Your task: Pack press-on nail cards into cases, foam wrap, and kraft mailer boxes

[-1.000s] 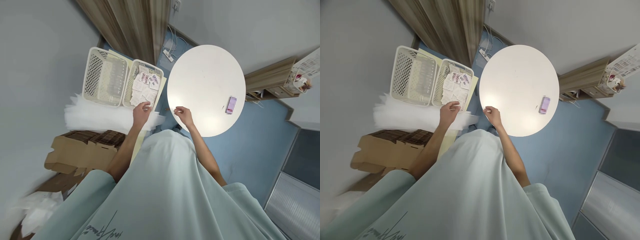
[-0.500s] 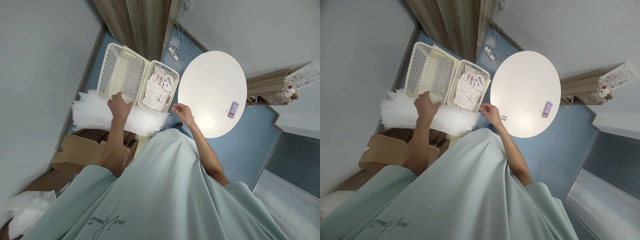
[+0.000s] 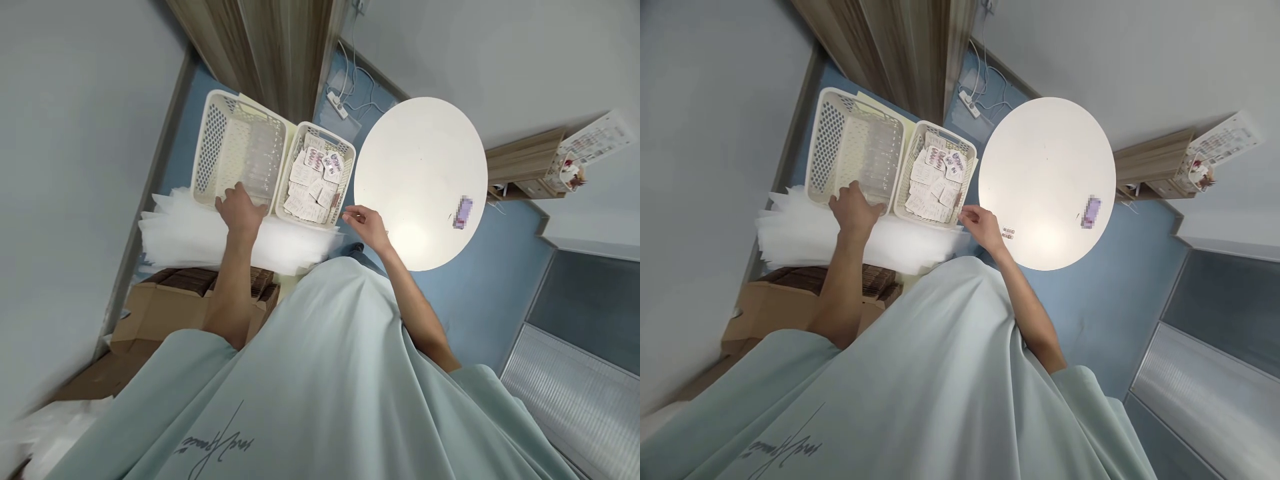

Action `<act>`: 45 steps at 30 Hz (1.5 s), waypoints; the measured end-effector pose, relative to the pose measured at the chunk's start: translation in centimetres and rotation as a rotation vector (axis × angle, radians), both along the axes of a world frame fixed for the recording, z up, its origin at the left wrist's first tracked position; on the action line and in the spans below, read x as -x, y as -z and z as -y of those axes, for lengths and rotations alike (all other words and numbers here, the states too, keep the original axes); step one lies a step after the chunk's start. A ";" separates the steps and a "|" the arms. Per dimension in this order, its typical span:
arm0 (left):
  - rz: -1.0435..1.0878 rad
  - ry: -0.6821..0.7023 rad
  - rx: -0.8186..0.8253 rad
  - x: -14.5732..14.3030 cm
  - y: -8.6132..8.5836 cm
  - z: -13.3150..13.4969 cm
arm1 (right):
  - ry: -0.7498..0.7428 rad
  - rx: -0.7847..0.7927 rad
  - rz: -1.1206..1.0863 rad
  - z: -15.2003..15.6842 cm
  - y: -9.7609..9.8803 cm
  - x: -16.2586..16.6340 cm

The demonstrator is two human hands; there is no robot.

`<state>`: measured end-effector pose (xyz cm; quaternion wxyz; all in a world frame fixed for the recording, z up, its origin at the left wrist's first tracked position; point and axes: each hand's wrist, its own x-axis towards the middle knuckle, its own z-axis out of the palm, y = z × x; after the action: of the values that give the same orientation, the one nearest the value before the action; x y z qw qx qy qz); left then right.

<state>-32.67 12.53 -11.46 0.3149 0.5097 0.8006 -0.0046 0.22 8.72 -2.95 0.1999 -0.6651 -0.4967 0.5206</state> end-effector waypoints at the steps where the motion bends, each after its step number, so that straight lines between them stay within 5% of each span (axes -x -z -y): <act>1: -0.003 -0.004 0.000 -0.1 -0.2 -0.2 | -0.004 0.001 0.008 0.2 0.0 -0.1; 7: 0.038 -0.111 -0.096 0.1 -1.4 -0.5 | -0.020 -0.009 0.008 1.0 -0.4 -0.8; 12: 0.124 -0.140 -0.329 0.3 -4.7 0.5 | -0.008 -0.034 -0.054 1.3 -0.4 -1.4; 16: 0.398 -0.115 -0.429 -2.1 -7.2 1.2 | -0.015 -0.053 -0.159 1.5 -0.9 -2.1; 25: 1.155 0.112 -0.297 -14.1 -10.4 4.6 | -0.138 -0.109 -0.357 3.1 -4.9 -8.2; 32: 1.239 0.262 -0.196 -23.3 -12.4 7.0 | -0.201 -0.077 -0.415 6.3 -6.0 -16.4; 45: 1.233 0.179 -0.021 -38.8 -11.3 11.9 | -0.029 -0.108 -0.432 12.9 -3.0 -28.9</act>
<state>6.15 0.60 -0.15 0.7126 0.4867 0.4257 0.2721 29.09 -4.19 0.06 0.3294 -0.5193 -0.4789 0.6265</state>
